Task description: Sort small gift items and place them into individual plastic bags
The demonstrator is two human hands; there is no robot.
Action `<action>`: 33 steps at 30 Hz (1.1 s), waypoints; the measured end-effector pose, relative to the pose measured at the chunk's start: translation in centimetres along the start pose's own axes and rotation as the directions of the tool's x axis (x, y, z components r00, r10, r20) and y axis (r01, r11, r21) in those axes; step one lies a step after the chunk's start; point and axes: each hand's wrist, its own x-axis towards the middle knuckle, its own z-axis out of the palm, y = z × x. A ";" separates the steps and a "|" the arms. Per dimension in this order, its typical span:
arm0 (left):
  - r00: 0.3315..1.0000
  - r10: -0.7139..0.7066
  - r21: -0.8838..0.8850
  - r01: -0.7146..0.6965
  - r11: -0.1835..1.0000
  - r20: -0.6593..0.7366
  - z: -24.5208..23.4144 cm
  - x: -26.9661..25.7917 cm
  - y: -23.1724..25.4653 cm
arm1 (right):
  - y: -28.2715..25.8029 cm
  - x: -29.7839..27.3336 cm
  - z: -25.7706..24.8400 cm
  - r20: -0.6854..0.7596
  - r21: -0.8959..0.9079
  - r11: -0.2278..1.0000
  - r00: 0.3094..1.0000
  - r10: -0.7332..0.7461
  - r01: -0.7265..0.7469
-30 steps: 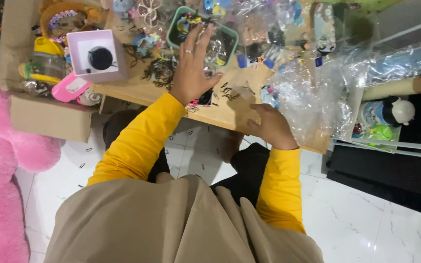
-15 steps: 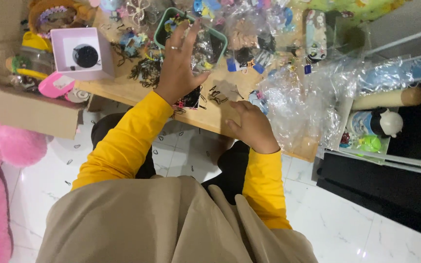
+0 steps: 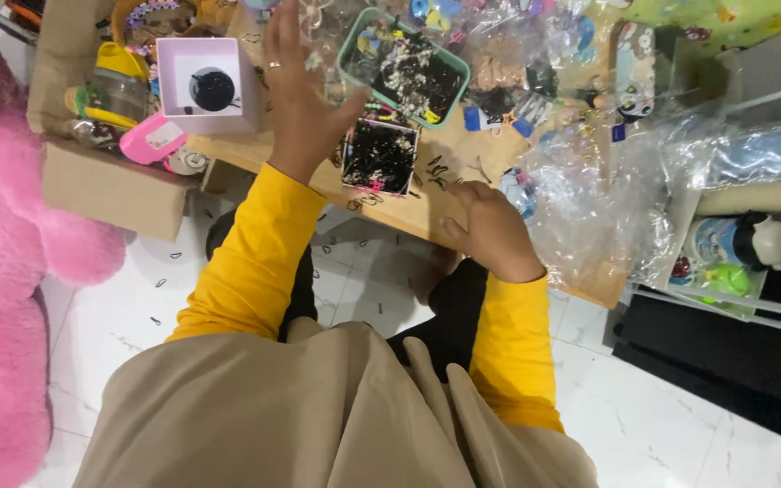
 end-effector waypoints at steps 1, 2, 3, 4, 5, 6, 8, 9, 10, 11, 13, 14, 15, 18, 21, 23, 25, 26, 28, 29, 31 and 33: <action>1.000 0.000 -0.001 0.000 1.000 0.006 -0.1 0.0 -0.2 | -0.1 0.2 0.1 0.000 0.003 1.000 1.000 0.005 -0.005; 0.999 0.041 -0.127 -0.040 0.991 0.002 -0.1 -0.1 -0.5 | -0.2 0.4 0.1 0.015 -0.006 0.999 0.999 0.045 -0.045; 0.997 0.080 -0.252 -0.079 0.964 -0.007 -0.2 -0.1 -0.8 | -0.3 0.7 0.1 0.029 -0.017 0.996 0.996 0.086 -0.085; 0.997 0.080 -0.255 -0.079 0.964 -0.005 -0.4 0.0 -1.1 | 0.0 0.8 0.5 0.029 -0.017 0.996 0.995 0.090 -0.090; 0.997 0.081 -0.121 -0.080 0.989 -0.003 -0.6 0.2 -1.5 | 0.3 1.0 1.0 0.041 -0.053 0.992 0.992 0.116 -0.114; 0.997 0.078 0.019 -0.078 0.997 -0.007 -0.9 0.4 -2.0 | 0.7 1.4 1.3 0.054 -0.093 0.987 0.989 0.136 -0.131; 0.996 0.086 0.070 -0.086 0.994 -0.007 -0.8 0.5 -3.0 | 1.4 2.2 2.3 0.060 -0.126 0.986 0.991 0.121 -0.112; 0.995 0.097 0.121 -0.096 0.988 -0.002 -0.7 0.5 -3.6 | 1.8 2.5 2.8 0.064 -0.156 0.983 0.992 0.107 -0.096; 0.996 0.091 0.120 -0.090 0.989 -0.006 -1.4 0.8 -2.9 | 1.7 3.1 2.9 0.069 -0.159 0.983 0.992 0.104 -0.092; 0.995 0.096 0.125 -0.096 0.987 0.012 -2.0 1.2 -2.2 | 1.6 3.7 3.0 0.083 -0.160 0.982 0.990 0.116 -0.101; 0.996 0.087 0.135 -0.090 0.987 0.026 -2.9 1.3 -1.5 | 1.0 4.7 3.3 0.109 -0.162 0.982 0.987 0.119 -0.101; 0.996 0.089 0.124 -0.092 0.988 0.032 -3.0 1.3 -1.5 | 0.6 5.3 3.4 0.066 -0.189 0.976 0.990 0.121 -0.106; 0.995 0.091 0.112 -0.095 0.989 0.039 -3.2 1.4 -1.5 | 0.2 5.9 3.4 0.023 -0.215 0.970 0.992 0.120 -0.113; 0.995 0.102 0.101 -0.104 0.990 0.022 -2.9 1.0 -3.0 | -1.8 8.2 3.5 -0.165 -0.177 0.983 0.986 0.015 -0.045; 0.989 0.150 0.184 -0.147 0.972 -0.001 -2.9 1.1 -3.9 | -2.6 11.5 4.8 -0.238 -0.170 0.985 0.971 -0.009 -0.032; 0.996 0.093 0.198 -0.094 0.976 0.016 -2.9 1.2 -3.9 | -3.4 13.4 5.8 -0.256 -0.149 0.989 0.966 -0.048 0.010; 0.999 0.040 0.214 -0.045 0.976 0.029 -2.9 1.4 -4.1 | -3.6 15.4 7.3 -0.278 -0.128 0.990 0.956 -0.089 0.055; 0.996 0.091 0.209 -0.091 0.974 0.014 -2.8 1.5 -4.3 | -3.2 16.3 8.2 -0.284 -0.167 0.984 0.953 -0.107 0.060; 0.990 0.142 0.210 -0.138 0.968 -0.004 -2.7 1.7 -4.2 | -2.4 18.2 10.3 -0.291 -0.206 0.976 0.948 -0.130 0.071; 0.989 0.149 0.179 -0.148 0.973 0.007 -2.8 1.7 -4.0 | -1.8 19.3 11.3 -0.276 -0.271 0.962 0.959 -0.059 -0.019; 0.989 0.149 0.152 -0.150 0.977 0.015 -2.9 1.8 -3.7 | -2.0 20.5 11.8 -0.259 -0.337 0.936 0.966 0.010 -0.100; 0.985 0.167 0.079 -0.169 0.982 0.036 -3.0 2.2 -3.3 | -3.2 21.2 10.6 0.037 -0.370 0.898 0.963 0.269 -0.237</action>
